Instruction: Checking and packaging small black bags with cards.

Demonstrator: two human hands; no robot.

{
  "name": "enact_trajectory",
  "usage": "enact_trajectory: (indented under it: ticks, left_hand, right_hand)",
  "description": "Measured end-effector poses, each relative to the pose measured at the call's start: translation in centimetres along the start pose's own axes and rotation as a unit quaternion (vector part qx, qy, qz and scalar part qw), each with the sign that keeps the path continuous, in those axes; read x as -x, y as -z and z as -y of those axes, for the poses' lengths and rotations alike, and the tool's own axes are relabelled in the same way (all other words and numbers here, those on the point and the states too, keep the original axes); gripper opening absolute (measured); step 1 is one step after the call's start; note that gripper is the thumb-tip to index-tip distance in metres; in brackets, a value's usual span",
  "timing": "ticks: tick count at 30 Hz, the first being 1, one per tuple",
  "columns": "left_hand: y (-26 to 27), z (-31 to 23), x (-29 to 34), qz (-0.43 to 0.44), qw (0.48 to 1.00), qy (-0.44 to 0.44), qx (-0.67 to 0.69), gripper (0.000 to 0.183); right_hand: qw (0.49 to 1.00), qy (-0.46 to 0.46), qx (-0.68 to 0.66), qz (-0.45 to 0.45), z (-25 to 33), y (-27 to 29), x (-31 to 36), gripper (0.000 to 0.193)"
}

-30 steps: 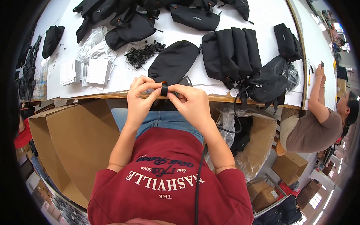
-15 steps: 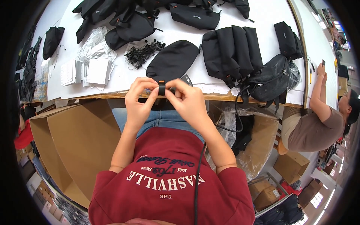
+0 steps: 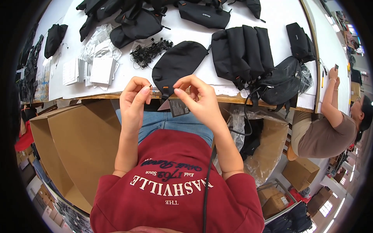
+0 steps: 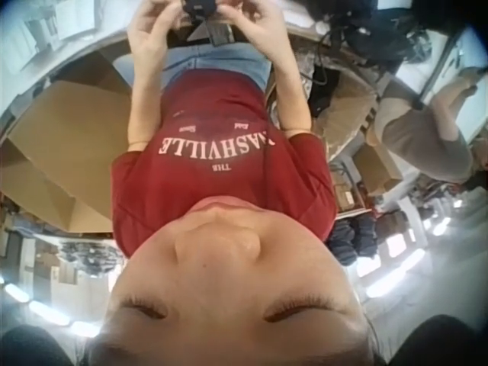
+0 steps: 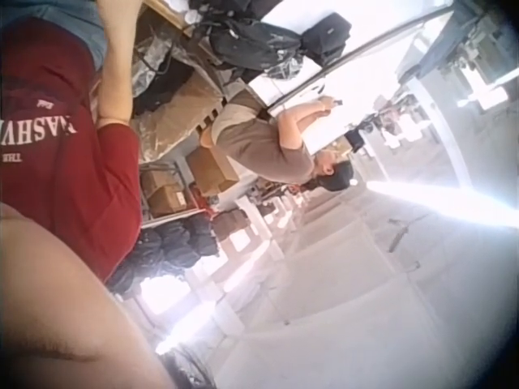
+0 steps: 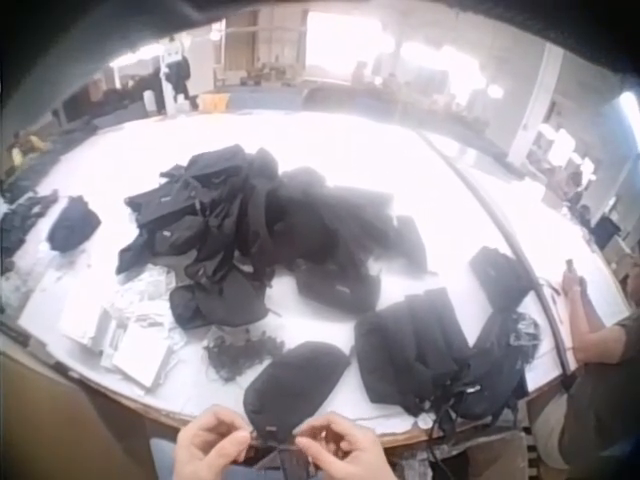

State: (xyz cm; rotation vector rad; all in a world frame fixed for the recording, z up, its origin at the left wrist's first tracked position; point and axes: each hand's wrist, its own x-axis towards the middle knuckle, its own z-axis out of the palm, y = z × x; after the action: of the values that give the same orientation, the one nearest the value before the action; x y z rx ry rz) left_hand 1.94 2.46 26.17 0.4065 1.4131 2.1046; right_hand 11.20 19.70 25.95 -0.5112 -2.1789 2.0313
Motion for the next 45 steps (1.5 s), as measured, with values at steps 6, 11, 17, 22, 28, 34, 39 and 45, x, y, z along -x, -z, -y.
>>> enact_trajectory:
  ticks: [6, 11, 17, 22, 28, 34, 39, 45]
  left_hand:
    - [-0.2, 0.0, 0.2, -0.011, 1.0, -0.001, -0.014, 0.009]
    - [-0.1, -0.3, 0.4, 0.006, 1.0, 0.006, 0.028, 0.009]
    - [-0.3, -0.8, 0.5, -0.01, 0.999, -0.003, 0.036, 0.009]
    - [0.1, -0.7, 0.6, -0.011, 0.999, 0.001, 0.044, 0.009]
    - [0.2, -0.7, 0.6, 0.001, 0.998, -0.012, 0.057, 0.009]
    - [-0.1, -0.6, 0.5, -0.012, 0.999, 0.003, 0.031, 0.008]
    - [-0.7, 1.1, 0.3, -0.024, 0.976, 0.015, -0.216, 0.007]
    - [-1.0, 1.0, 0.7, -0.03, 0.975, 0.04, -0.218, 0.006]
  right_hand:
    - [0.976, 0.005, 0.211, 0.057, 0.2, -0.9, -0.2, 0.013]
    - [0.967, 0.02, 0.24, 0.077, 0.2, -1.7, -0.2, 0.014]
    - [0.965, -0.027, 0.245, 0.094, -0.1, -2.0, -0.1, 0.018]
    - [0.961, -0.067, 0.249, 0.098, -0.2, -1.5, 0.2, 0.017]
    - [0.971, -0.086, 0.212, 0.063, -1.2, -1.4, 0.2, 0.018]
    - [0.977, -0.101, 0.172, 0.08, -1.5, -1.5, -0.2, 0.017]
    - [0.992, -0.072, -0.099, 0.027, -2.0, -0.9, 0.2, 0.012]
    - [0.991, -0.078, -0.106, 0.025, -1.0, -0.6, 0.2, 0.012]
